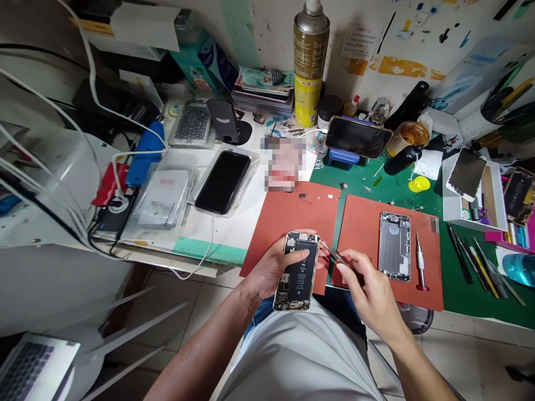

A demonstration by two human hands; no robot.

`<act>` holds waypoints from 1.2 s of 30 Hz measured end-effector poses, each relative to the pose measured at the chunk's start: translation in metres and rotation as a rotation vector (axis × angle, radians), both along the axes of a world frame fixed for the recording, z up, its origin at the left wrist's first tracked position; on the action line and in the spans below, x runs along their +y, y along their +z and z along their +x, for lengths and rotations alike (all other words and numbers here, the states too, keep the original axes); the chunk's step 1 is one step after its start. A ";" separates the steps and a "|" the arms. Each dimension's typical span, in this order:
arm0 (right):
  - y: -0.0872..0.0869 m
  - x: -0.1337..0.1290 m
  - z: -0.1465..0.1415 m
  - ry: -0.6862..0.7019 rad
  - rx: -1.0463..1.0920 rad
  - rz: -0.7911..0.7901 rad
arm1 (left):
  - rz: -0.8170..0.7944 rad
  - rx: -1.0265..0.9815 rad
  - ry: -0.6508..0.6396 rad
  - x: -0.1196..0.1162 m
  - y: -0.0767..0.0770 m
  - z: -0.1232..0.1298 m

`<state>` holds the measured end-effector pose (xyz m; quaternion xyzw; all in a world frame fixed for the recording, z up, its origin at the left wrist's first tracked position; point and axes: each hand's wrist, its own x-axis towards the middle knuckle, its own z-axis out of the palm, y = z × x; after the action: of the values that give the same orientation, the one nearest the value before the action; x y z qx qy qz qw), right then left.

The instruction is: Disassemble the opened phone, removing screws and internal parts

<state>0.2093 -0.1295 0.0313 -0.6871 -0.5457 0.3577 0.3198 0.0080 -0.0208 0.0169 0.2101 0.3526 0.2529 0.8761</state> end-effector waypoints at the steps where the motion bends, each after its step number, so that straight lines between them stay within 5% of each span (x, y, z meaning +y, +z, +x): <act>1: 0.000 0.000 0.000 0.016 0.001 -0.009 | 0.000 0.000 -0.008 0.000 0.000 0.000; 11: -0.003 0.003 0.002 0.086 -0.215 0.153 | 0.010 -0.009 -0.039 0.001 -0.003 -0.004; 36: -0.002 0.011 0.007 0.169 -0.444 0.250 | -0.032 -0.008 -0.106 0.006 -0.007 -0.007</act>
<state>0.2161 -0.1185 0.0297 -0.6560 -0.6978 0.1535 0.2434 0.0013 -0.0150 0.0101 0.2133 0.3416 0.2014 0.8929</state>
